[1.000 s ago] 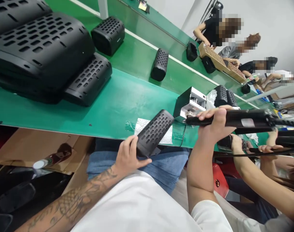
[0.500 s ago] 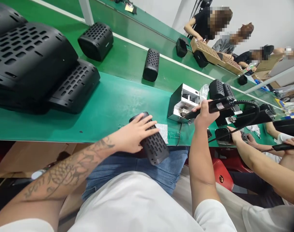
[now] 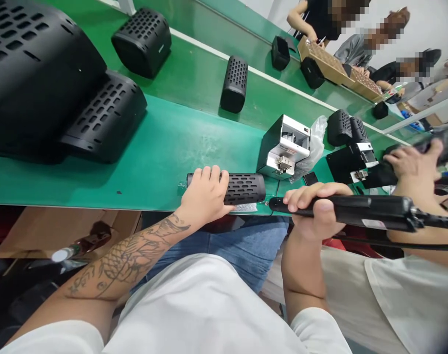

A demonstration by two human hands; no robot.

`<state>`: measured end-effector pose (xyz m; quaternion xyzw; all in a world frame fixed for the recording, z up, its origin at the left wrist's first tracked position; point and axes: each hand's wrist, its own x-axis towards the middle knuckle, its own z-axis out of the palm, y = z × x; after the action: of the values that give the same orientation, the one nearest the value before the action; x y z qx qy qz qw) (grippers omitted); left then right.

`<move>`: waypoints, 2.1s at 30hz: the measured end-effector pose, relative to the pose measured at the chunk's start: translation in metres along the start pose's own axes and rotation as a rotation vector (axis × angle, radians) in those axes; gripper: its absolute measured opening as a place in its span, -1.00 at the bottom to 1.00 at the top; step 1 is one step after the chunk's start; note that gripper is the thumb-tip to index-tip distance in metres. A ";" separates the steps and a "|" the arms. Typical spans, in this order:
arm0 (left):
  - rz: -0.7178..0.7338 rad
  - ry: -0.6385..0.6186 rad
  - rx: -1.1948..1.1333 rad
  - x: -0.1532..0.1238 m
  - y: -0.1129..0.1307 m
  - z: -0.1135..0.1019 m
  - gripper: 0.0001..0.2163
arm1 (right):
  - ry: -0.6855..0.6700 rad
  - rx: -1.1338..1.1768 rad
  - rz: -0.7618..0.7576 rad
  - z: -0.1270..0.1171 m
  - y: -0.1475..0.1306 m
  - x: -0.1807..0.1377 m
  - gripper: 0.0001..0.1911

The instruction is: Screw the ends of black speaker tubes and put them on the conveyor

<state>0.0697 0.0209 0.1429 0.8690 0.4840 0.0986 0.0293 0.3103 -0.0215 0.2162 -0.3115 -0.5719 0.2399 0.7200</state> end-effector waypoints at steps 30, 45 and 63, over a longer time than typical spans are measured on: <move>0.011 -0.047 0.050 0.000 0.005 -0.007 -0.14 | -0.291 0.099 0.280 0.002 0.017 0.006 -0.63; 0.111 0.216 -0.299 -0.026 -0.034 0.004 -0.29 | 0.350 -0.326 -0.065 -0.047 0.109 0.092 -0.46; 0.037 0.233 -0.796 -0.059 -0.091 0.080 0.16 | 0.383 -0.349 -0.090 -0.052 0.111 0.084 -0.55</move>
<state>-0.0208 0.0229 0.0426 0.7816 0.3924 0.3759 0.3063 0.3813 0.1051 0.1840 -0.4451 -0.4710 0.0421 0.7605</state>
